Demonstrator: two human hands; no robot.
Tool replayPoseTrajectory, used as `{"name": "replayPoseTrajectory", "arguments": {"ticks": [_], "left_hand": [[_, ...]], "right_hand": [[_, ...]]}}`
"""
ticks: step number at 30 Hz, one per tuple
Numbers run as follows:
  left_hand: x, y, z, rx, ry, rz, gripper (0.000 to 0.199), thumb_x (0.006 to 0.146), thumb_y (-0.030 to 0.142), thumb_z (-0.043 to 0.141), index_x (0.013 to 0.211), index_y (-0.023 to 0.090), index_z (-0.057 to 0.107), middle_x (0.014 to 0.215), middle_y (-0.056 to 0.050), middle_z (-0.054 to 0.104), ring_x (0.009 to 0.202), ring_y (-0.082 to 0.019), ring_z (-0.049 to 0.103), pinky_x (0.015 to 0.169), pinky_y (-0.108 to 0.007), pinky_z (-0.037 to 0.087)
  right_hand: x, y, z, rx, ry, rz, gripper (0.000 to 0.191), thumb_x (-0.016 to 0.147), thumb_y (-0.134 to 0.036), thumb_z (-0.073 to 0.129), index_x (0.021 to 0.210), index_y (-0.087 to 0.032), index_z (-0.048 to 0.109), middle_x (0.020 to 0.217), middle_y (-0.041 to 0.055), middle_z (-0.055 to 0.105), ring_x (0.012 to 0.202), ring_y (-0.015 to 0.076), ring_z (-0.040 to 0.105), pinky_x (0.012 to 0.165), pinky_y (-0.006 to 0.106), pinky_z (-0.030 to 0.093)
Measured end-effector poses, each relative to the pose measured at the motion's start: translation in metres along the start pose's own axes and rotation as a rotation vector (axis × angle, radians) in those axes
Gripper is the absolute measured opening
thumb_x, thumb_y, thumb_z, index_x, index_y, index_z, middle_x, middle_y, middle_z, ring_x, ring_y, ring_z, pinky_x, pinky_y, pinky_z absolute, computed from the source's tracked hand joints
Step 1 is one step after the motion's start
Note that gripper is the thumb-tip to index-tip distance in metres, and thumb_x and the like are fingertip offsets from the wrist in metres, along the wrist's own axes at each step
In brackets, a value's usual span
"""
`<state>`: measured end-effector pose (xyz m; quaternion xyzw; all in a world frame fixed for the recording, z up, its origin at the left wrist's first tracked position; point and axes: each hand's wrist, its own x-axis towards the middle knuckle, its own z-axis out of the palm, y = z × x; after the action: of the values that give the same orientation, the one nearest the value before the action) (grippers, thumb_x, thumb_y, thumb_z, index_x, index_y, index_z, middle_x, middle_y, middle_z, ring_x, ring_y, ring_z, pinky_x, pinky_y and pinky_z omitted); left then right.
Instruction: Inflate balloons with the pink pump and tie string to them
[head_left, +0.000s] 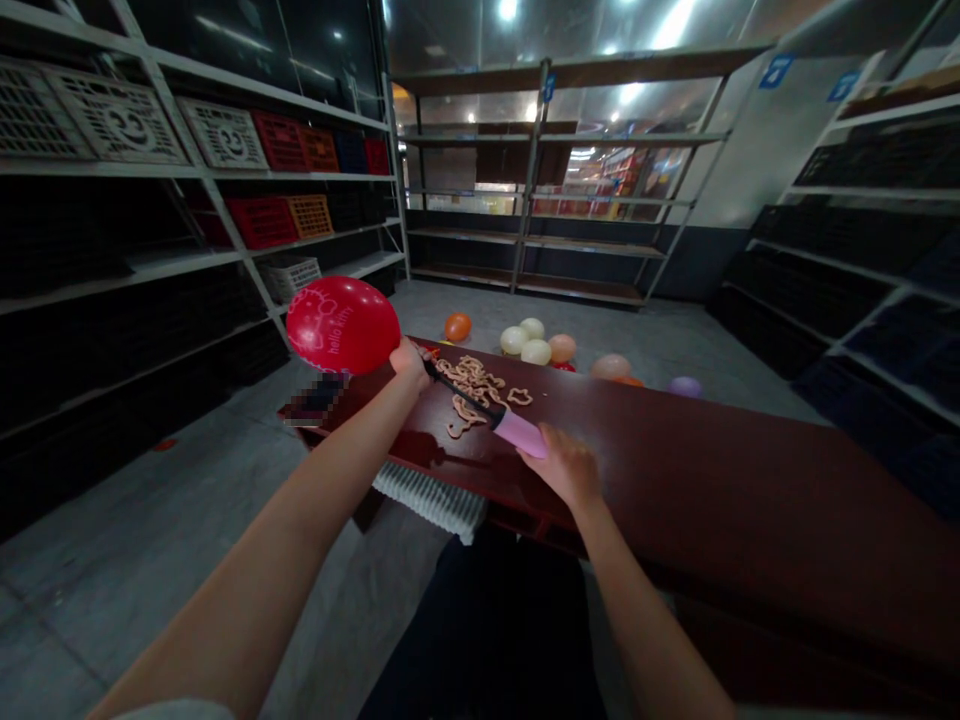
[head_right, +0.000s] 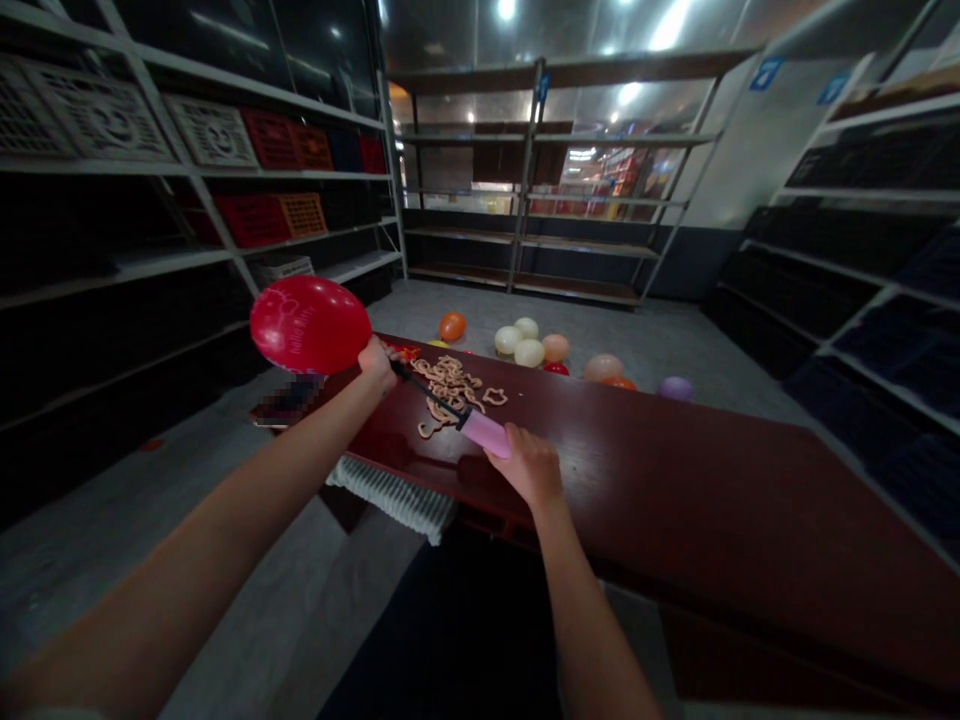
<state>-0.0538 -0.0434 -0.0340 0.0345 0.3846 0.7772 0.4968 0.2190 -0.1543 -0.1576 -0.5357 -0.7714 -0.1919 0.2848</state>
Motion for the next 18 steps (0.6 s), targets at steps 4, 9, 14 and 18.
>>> {"name": "replayPoseTrajectory", "arguments": {"ticks": [4, 9, 14, 18], "left_hand": [[-0.002, -0.007, 0.021, 0.046, -0.021, 0.064, 0.041, 0.101, 0.025, 0.047, 0.063, 0.022, 0.031, 0.045, 0.009, 0.027, 0.032, -0.007, 0.028, 0.037, -0.021, 0.028], [-0.021, -0.032, 0.050, 0.052, -0.131, 0.102, 0.047, 0.104, 0.032, 0.042, 0.060, 0.022, 0.029, 0.043, 0.008, 0.025, 0.032, -0.007, 0.027, 0.037, -0.021, 0.027], [-0.055, -0.081, 0.059, 0.063, -0.284, 0.092, 0.047, 0.103, 0.028, 0.044, 0.059, 0.022, 0.030, 0.041, 0.008, 0.026, 0.031, -0.007, 0.028, 0.036, -0.021, 0.028], [-0.081, -0.121, 0.053, 0.072, -0.315, 0.041, 0.051, 0.102, 0.038, 0.050, 0.057, 0.024, 0.029, 0.039, 0.007, 0.027, 0.030, -0.008, 0.029, 0.036, -0.022, 0.026]], "right_hand": [[0.001, 0.005, 0.004, -0.010, 0.079, 0.091, 0.032, 0.088, -0.049, 0.065, 0.097, -0.019, 0.070, 0.075, 0.0043, 0.072, 0.064, 0.0176, 0.063, 0.059, 0.029, 0.031], [0.002, 0.013, 0.009, 0.057, 0.105, 0.199, 0.037, 0.087, -0.054, 0.064, 0.097, -0.020, 0.071, 0.076, 0.0051, 0.074, 0.063, 0.0177, 0.062, 0.059, 0.029, 0.029], [0.003, 0.015, 0.011, 0.091, 0.114, 0.305, 0.040, 0.085, -0.056, 0.066, 0.101, -0.020, 0.072, 0.079, 0.0055, 0.075, 0.065, 0.0196, 0.064, 0.059, 0.029, 0.029], [0.002, 0.019, 0.010, 0.085, 0.080, 0.352, 0.046, 0.085, -0.058, 0.065, 0.108, -0.019, 0.071, 0.086, 0.0074, 0.077, 0.066, 0.0205, 0.065, 0.059, 0.029, 0.029]]}}
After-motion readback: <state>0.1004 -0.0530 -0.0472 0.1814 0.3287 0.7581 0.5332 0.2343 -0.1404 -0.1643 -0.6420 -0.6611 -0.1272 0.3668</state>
